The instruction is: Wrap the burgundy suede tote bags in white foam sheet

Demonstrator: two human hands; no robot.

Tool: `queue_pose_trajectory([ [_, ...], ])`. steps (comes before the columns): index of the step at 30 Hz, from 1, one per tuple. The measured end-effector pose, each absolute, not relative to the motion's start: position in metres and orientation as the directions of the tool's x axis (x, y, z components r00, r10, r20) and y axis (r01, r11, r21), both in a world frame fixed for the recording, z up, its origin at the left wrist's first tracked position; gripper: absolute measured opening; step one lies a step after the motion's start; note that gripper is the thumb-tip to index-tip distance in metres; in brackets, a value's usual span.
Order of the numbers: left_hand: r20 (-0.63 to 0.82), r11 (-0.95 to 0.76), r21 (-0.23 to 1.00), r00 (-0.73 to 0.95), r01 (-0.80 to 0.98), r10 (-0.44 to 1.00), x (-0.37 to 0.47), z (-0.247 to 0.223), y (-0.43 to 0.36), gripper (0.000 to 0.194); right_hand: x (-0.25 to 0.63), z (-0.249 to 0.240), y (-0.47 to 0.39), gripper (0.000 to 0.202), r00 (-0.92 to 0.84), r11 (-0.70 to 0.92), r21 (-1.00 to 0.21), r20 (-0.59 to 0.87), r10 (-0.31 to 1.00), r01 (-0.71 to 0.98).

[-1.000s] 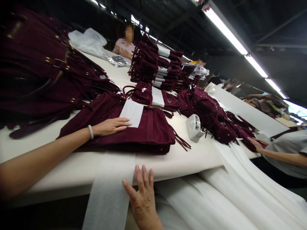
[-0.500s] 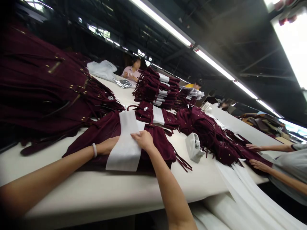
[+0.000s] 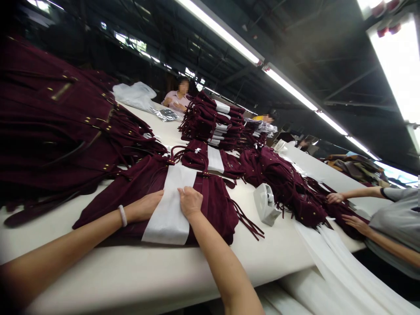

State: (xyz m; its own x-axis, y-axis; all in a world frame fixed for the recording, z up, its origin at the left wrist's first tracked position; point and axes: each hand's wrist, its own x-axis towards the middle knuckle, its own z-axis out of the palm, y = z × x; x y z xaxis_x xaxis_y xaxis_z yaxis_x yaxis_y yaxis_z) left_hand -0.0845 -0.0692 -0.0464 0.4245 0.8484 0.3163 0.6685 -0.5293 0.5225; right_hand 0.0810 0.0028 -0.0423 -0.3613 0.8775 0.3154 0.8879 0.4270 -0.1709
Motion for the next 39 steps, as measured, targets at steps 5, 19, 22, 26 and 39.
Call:
queue_pose_trajectory([
  [5, 0.324, -0.466, 0.556, 0.336, 0.689, 0.884, -0.086, -0.045, -0.068, 0.036, 0.070, -0.047, 0.013, 0.037, -0.345, 0.402, -0.105, 0.345, 0.873, 0.910],
  [19, 0.213, -0.111, 0.582, -0.019, 0.806, 0.977, -0.081, -0.043, -0.058, 0.063, 0.074, -0.039, 0.006, 0.052, -0.056, 0.186, -0.423, 0.302, 0.952, 0.887],
  [22, 0.214, -0.070, 0.539, -0.056, 0.839, 0.975, -0.076, -0.039, -0.055, 0.055, 0.074, -0.038, 0.004, 0.049, -0.040, 0.177, -0.461, 0.292, 0.955, 0.869],
  [26, 0.216, -0.009, 0.472, -0.106, 0.882, 0.971, -0.068, -0.034, -0.050, 0.050, 0.076, -0.038, 0.006, 0.042, 0.032, 0.128, -0.523, 0.287, 0.957, 0.843],
  [39, 0.224, 0.145, 0.565, -0.320, 0.812, 0.921, -0.048, -0.044, -0.032, 0.037, 0.100, -0.034, 0.039, 0.034, -0.065, 0.164, -0.695, 0.167, 0.984, 0.700],
])
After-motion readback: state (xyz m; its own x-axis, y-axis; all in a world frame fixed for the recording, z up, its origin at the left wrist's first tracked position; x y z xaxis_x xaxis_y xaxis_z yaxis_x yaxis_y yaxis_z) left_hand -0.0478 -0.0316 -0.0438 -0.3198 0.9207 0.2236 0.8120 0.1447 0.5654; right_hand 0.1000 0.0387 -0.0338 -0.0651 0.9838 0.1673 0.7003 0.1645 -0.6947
